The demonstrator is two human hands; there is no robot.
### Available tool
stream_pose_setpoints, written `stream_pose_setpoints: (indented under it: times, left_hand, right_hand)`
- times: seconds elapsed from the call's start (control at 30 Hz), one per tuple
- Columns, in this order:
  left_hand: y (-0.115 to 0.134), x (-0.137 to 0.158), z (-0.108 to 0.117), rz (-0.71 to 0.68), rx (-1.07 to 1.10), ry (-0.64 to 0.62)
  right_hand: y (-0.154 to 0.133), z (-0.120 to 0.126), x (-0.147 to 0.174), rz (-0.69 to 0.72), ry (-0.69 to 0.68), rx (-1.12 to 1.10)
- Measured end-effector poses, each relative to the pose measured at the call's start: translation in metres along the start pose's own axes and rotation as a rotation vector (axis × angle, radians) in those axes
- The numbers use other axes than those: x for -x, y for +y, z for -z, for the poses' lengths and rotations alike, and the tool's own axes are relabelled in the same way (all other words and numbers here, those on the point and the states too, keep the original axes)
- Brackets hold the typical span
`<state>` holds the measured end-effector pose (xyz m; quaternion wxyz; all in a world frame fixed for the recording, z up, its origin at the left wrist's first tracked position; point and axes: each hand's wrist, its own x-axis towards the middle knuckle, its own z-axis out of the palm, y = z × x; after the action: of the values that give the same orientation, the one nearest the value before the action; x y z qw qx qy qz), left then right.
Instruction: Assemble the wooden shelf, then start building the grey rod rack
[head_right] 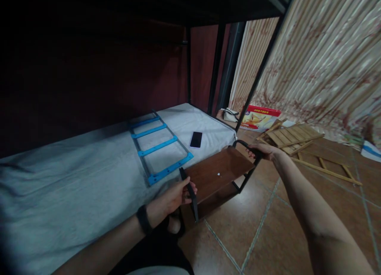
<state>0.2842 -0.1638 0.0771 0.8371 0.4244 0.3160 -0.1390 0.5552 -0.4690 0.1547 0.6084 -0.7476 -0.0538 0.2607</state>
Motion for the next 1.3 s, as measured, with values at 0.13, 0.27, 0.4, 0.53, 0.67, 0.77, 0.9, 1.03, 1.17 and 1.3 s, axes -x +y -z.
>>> stream_pose_setpoints:
  times: [0.13, 0.27, 0.4, 0.53, 0.67, 0.77, 0.9, 1.03, 1.17, 1.3]
  left_hand:
    - [-0.035, -0.052, 0.002, 0.071, 0.046, 0.050]
    - [-0.047, -0.089, 0.000, 0.082, 0.131, 0.133]
    - [-0.053, -0.114, -0.004, 0.097, 0.141, 0.160]
    - [-0.061, -0.125, -0.006, 0.107, 0.165, 0.129]
    - [-0.070, -0.131, -0.009, 0.098, 0.204, 0.114]
    - [-0.074, -0.136, -0.012, 0.086, 0.220, 0.142]
    - [-0.072, -0.143, -0.017, 0.047, 0.178, 0.180]
    - [-0.065, -0.142, -0.012, 0.064, 0.081, 0.163]
    - [-0.066, -0.134, 0.000, 0.094, 0.010, 0.134]
    - [-0.073, -0.130, 0.001, 0.103, 0.000, 0.094]
  right_hand:
    - [0.042, -0.007, -0.050, -0.167, 0.024, 0.076]
    - [0.067, -0.014, -0.098, -0.225, 0.137, 0.187]
    - [0.081, -0.016, -0.136, -0.247, 0.197, 0.285]
    - [0.095, -0.013, -0.159, -0.240, 0.226, 0.375]
    - [0.116, -0.009, -0.175, -0.198, 0.246, 0.445]
    - [0.130, -0.006, -0.188, -0.165, 0.253, 0.498]
    - [0.140, 0.001, -0.208, -0.142, 0.264, 0.595]
    - [0.142, 0.007, -0.218, -0.148, 0.272, 0.696]
    - [0.152, 0.010, -0.205, -0.141, 0.264, 0.758]
    - [0.163, 0.013, -0.186, -0.129, 0.275, 0.793]
